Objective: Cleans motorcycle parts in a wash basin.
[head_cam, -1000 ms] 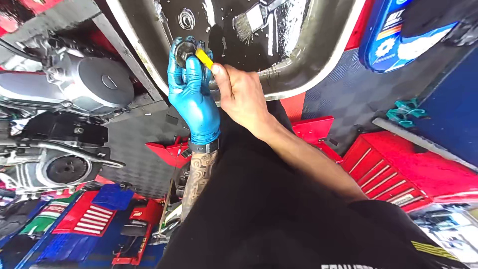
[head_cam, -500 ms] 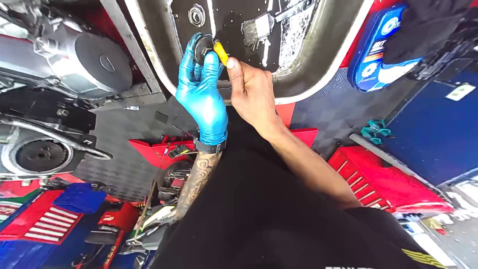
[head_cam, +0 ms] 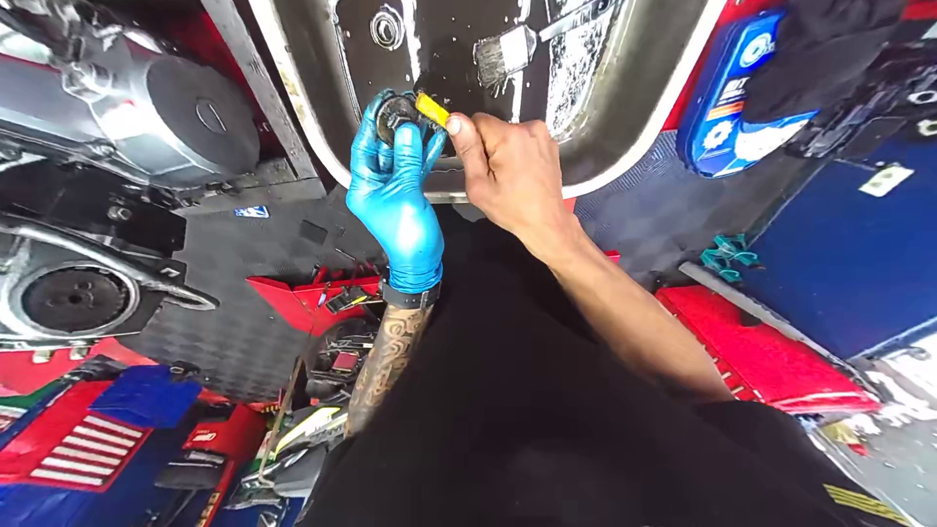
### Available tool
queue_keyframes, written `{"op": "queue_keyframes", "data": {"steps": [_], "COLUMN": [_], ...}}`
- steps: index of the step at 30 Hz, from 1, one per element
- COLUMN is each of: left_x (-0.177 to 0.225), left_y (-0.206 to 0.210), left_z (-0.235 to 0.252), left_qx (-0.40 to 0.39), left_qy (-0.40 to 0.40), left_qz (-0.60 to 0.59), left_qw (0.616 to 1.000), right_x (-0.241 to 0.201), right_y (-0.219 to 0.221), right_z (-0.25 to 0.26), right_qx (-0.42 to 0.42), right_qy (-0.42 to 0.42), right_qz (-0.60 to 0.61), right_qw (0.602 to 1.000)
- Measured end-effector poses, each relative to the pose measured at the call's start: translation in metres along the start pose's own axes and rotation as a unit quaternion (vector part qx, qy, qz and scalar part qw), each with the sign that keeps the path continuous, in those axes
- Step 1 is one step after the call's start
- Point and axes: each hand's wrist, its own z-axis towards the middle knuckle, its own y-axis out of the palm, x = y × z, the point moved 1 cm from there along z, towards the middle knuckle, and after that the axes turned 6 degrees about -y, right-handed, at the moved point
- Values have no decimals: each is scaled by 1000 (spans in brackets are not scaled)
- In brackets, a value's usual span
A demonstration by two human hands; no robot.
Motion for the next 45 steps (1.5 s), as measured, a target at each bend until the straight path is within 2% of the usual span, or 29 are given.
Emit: {"op": "queue_keyframes", "data": {"steps": [3,5,8,11,13,16,19,24,27,29,31,35,37,40,42,45], "left_x": [-1,-9,-22,-15,-11,-16,-8,-18,-22,-22,-15,-23,-15,6,3,-27], "left_y": [-2,-6,-8,-17,-18,-16,-24,-13,-10,-17,-27,-21,-21,-39,-46,-52], "left_z": [1,3,19,6,4,12,6,-6,-8,-1,11,17,21,33,41,60], "left_qx": [-16,-34,-17,-68,-71,-39,-77,-78,-78,-55,-47,-65,-70,-100,-121,-105], "left_qy": [4,10,32,29,29,51,41,35,-9,-28,-15,-34,-6,20,-5,-81], "left_qz": [21,45,61,88,52,16,77,149,119,69,76,177,172,140,150,130], "left_qw": [1000,998,998,993,996,998,993,985,990,996,996,981,983,985,981,983], "right_x": [6,9,10,14,27,35,24,4,27,53,76,41,53,106,125,119], "right_y": [-7,-6,-6,-14,-18,-17,-12,-8,-10,-14,-15,-2,11,16,22,47], "right_z": [4,6,14,18,16,12,13,15,13,12,6,11,11,15,18,41], "right_qx": [32,12,-24,-42,-39,-25,-15,-29,-37,-48,-49,14,-21,-147,-182,-221], "right_qy": [-29,-53,-95,-144,-159,-155,-144,-165,-167,-123,-72,-123,-128,-37,-3,-22], "right_qz": [-33,-70,-113,-128,-120,-112,-113,-122,-131,-162,-147,-54,-82,-206,-237,-256], "right_qw": [999,996,989,980,979,981,983,978,977,978,985,991,988,967,954,941]}}
